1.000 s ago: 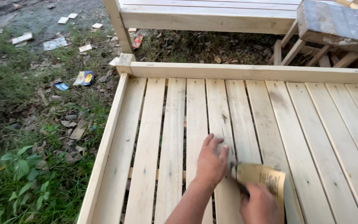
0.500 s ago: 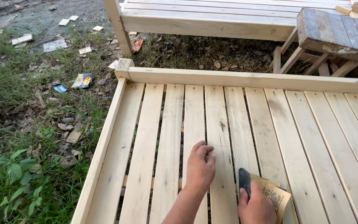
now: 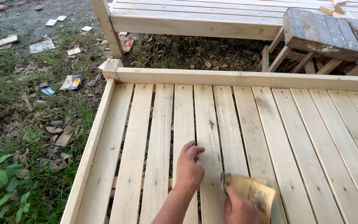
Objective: The person sands the slatted surface of a wooden bench frame by hand, rubbing sandpaper back and forth across the slats. They pause to fold and reposition the sandpaper sheet, then resume sanding different sections of the slats and the frame edge.
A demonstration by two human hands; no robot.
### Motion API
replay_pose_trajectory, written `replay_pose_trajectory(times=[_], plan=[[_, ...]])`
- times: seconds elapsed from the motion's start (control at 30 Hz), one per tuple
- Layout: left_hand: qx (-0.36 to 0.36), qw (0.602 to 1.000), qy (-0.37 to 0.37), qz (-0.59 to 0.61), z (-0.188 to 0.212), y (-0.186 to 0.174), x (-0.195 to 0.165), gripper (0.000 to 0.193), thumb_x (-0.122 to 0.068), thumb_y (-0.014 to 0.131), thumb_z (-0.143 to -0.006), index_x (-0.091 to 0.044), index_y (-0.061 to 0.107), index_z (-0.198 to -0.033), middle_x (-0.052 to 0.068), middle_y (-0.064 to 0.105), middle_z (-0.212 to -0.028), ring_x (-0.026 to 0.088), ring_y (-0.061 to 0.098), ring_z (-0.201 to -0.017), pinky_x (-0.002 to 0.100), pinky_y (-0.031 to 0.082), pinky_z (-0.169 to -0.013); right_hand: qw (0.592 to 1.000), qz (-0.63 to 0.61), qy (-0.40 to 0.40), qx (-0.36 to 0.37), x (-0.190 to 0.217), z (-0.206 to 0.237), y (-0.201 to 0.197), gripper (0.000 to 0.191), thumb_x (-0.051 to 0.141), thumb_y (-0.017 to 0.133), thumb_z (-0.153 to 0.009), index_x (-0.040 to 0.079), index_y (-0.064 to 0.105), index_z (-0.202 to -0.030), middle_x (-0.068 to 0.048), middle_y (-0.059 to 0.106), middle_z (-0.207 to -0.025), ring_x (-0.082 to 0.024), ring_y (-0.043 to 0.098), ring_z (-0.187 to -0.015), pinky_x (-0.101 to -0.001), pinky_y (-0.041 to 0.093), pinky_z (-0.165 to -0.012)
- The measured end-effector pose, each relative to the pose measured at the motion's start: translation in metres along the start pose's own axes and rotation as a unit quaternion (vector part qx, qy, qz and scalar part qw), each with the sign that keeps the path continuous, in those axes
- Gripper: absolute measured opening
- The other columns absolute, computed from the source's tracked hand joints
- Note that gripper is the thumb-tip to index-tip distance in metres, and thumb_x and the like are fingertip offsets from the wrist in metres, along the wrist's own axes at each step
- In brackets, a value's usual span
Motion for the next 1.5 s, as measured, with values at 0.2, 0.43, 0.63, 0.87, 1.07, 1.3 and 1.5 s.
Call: replay_pose_trajectory(times=[0.2, 0.43, 0.63, 0.87, 1.07, 1.3, 1.5], plan=[[0.016, 1.000, -0.012, 0.011, 0.002, -0.003, -0.003, 0.046, 0.014, 0.047, -0.076, -0.004, 0.073, -0.110, 0.006, 0.054, -0.149, 0.025, 0.067, -0.105, 0.031, 0.054, -0.093, 0.997, 0.020, 0.026, 0.067, 0.042, -0.066, -0.023, 0.021, 0.022, 0.056, -0.093, 0.025, 0.069, -0.110, -0.017, 0.075, -0.095, -0.042, 0.071, -0.093, -0.0545, 0.056, -0.080], [0.023, 1.000, -0.014, -0.001, 0.007, -0.007, -0.007, 0.045, 0.014, 0.047, -0.077, -0.003, 0.072, -0.111, 0.006, 0.053, -0.149, 0.026, 0.066, -0.112, 0.033, 0.053, -0.098, 0.988, 0.069, 0.038, 0.136, 0.062, -0.067, -0.040, 0.019, 0.025, 0.050, -0.100, 0.019, 0.064, -0.111, -0.018, 0.074, -0.104, -0.043, 0.069, -0.099, -0.0556, 0.054, -0.084], [0.024, 0.999, 0.002, -0.026, 0.009, -0.010, -0.008, 0.049, 0.017, 0.048, -0.071, -0.003, 0.074, -0.108, 0.008, 0.052, -0.149, 0.028, 0.058, -0.122, 0.034, 0.049, -0.100, 0.993, 0.047, 0.058, 0.092, 0.041, -0.019, -0.030, 0.039, 0.027, 0.053, -0.092, 0.037, 0.064, -0.128, -0.013, 0.076, -0.105, -0.038, 0.073, -0.100, -0.0513, 0.057, -0.090], [0.023, 1.000, -0.018, 0.005, 0.007, -0.011, -0.010, 0.048, 0.015, 0.047, -0.074, -0.004, 0.073, -0.110, 0.006, 0.057, -0.145, 0.025, 0.066, -0.108, 0.031, 0.053, -0.096, 0.998, 0.045, 0.021, 0.050, 0.075, -0.116, -0.024, 0.025, 0.018, 0.051, -0.095, 0.022, 0.069, -0.111, -0.017, 0.075, -0.102, -0.043, 0.070, -0.100, -0.0542, 0.056, -0.084], [0.031, 0.999, -0.030, -0.009, 0.010, -0.012, -0.009, 0.049, 0.015, 0.047, -0.070, -0.004, 0.073, -0.107, 0.007, 0.053, -0.148, 0.027, 0.061, -0.122, 0.034, 0.050, -0.100, 0.986, 0.085, 0.080, 0.116, 0.043, -0.023, -0.027, 0.046, 0.027, 0.054, -0.092, 0.043, 0.060, -0.135, -0.015, 0.076, -0.105, -0.037, 0.073, -0.101, -0.0512, 0.057, -0.092], [0.036, 0.999, 0.001, -0.031, 0.012, -0.014, -0.012, 0.049, 0.013, 0.050, -0.070, -0.004, 0.072, -0.109, 0.009, 0.053, -0.148, 0.030, 0.056, -0.129, 0.035, 0.047, -0.106, 0.996, 0.068, 0.011, 0.059, 0.077, -0.109, -0.024, 0.021, 0.021, 0.050, -0.097, 0.023, 0.068, -0.108, -0.019, 0.075, -0.097, -0.042, 0.072, -0.095, -0.0547, 0.056, -0.082], [0.049, 0.998, -0.024, -0.011, 0.014, -0.017, -0.015, 0.050, 0.016, 0.045, -0.071, -0.004, 0.071, -0.109, 0.007, 0.052, -0.150, 0.030, 0.057, -0.130, 0.035, 0.048, -0.106, 0.990, 0.092, 0.025, 0.104, 0.052, -0.035, -0.029, 0.036, 0.021, 0.055, -0.090, 0.027, 0.062, -0.125, -0.018, 0.074, -0.101, -0.041, 0.072, -0.095, -0.0544, 0.057, -0.084]])
Point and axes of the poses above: each hand's wrist, its own z-axis away from the middle knuckle, its own y-axis out of the palm, x = y × z, the point moved 1 cm from there along -z, towards the middle knuckle
